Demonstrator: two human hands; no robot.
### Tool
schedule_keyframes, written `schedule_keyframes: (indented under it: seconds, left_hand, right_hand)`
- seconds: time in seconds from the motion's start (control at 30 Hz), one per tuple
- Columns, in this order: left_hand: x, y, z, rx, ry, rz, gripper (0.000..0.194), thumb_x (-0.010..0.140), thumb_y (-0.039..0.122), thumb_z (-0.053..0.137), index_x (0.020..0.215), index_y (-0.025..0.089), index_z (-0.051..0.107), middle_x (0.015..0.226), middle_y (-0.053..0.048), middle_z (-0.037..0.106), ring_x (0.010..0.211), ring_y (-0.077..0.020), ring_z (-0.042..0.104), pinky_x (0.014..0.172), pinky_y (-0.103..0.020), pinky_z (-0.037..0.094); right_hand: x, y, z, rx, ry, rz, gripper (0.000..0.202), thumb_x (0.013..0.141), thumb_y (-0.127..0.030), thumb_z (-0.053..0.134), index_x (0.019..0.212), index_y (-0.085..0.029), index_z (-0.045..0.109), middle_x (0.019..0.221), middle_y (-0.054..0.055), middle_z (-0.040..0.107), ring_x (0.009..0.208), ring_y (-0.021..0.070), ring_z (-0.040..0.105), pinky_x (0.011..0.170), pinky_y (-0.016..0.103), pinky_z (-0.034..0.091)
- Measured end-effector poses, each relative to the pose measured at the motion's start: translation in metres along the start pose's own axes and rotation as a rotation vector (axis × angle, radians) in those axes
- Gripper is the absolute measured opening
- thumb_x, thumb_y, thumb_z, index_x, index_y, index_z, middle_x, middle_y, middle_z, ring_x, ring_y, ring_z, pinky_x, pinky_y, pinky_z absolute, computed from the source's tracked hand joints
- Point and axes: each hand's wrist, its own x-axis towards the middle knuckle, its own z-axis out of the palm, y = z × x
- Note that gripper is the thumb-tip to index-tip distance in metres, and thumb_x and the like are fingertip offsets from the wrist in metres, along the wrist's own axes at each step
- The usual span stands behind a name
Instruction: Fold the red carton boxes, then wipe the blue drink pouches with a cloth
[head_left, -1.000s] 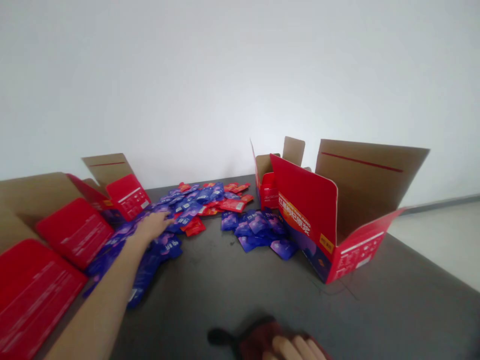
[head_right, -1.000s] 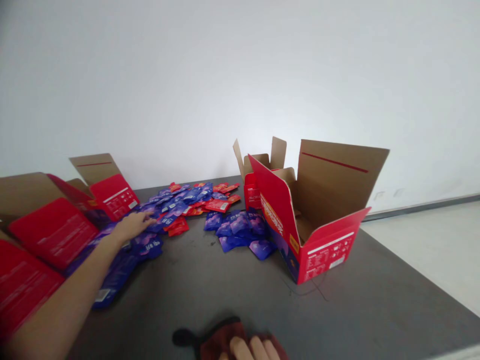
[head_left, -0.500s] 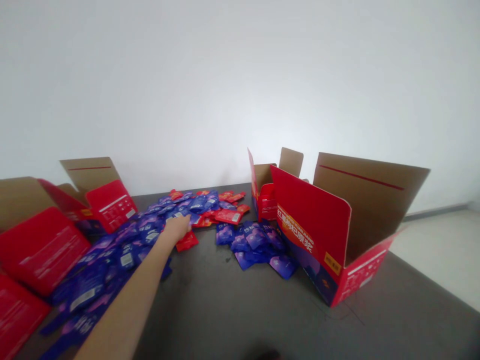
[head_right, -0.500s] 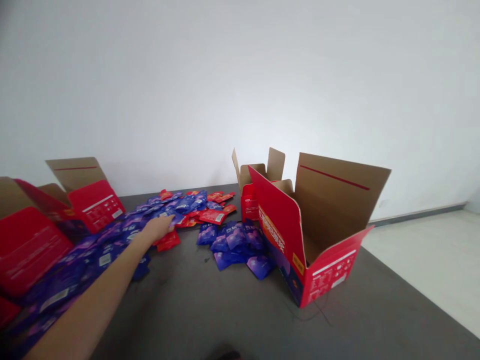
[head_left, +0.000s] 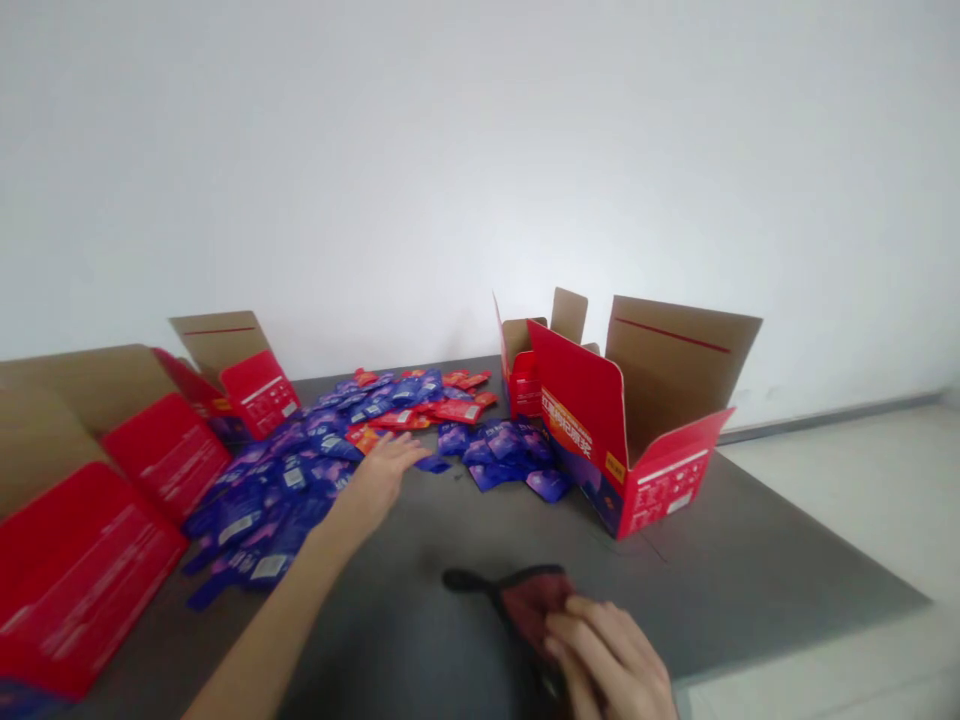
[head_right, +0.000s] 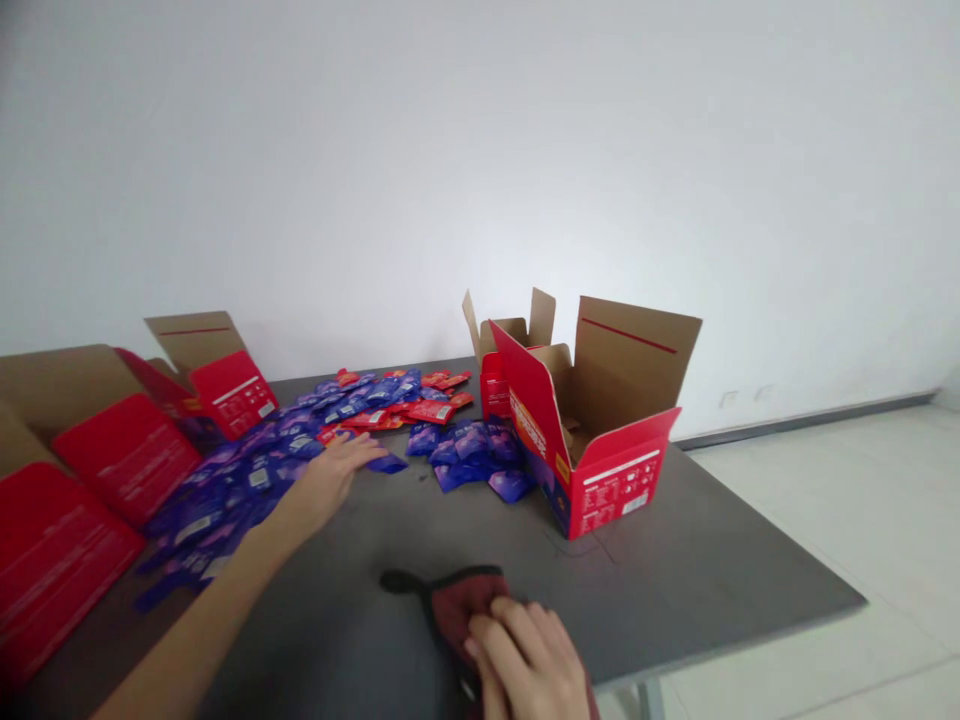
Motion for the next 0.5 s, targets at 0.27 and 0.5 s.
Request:
schedule_keyframes:
  seconds: [0.27,0.5]
  left_hand:
    - [-0.09,0.052,0.014,-0.096,-0.171,-0.135,0.072,0.06,-0.004,0.035,0.125,0.022,0.05,0.133,-0.004,0.049,0.129,-0.0225,0.033,0.106,-0.046,0.024]
    - [-0.1,0.1,0.015,0.012,-0.056,-0.2,0.041,0.086,0.029,0.047,0.125,0.019,0.049,0.114,-0.013,0.063,0.111,-0.0283,0.054,0.096,-0.047,0.038]
  right_hand:
    - [0.02,0.006,-0.048,-0.041,0.151,0.137,0.01,0.083,-0.019,0.054,0.088,-0.022,0.062,0.088,0.004,0.062,0.079,0.0147,0.059,0.07,0.028,0.047]
    - [0.062,0.01,-0.019,0.128,-0.022,0.109,0.01,0.086,-0.019,0.05,0.086,-0.021,0.059,0.089,0.003,0.061,0.084,0.0142,0.056,0.075,0.027,0.044]
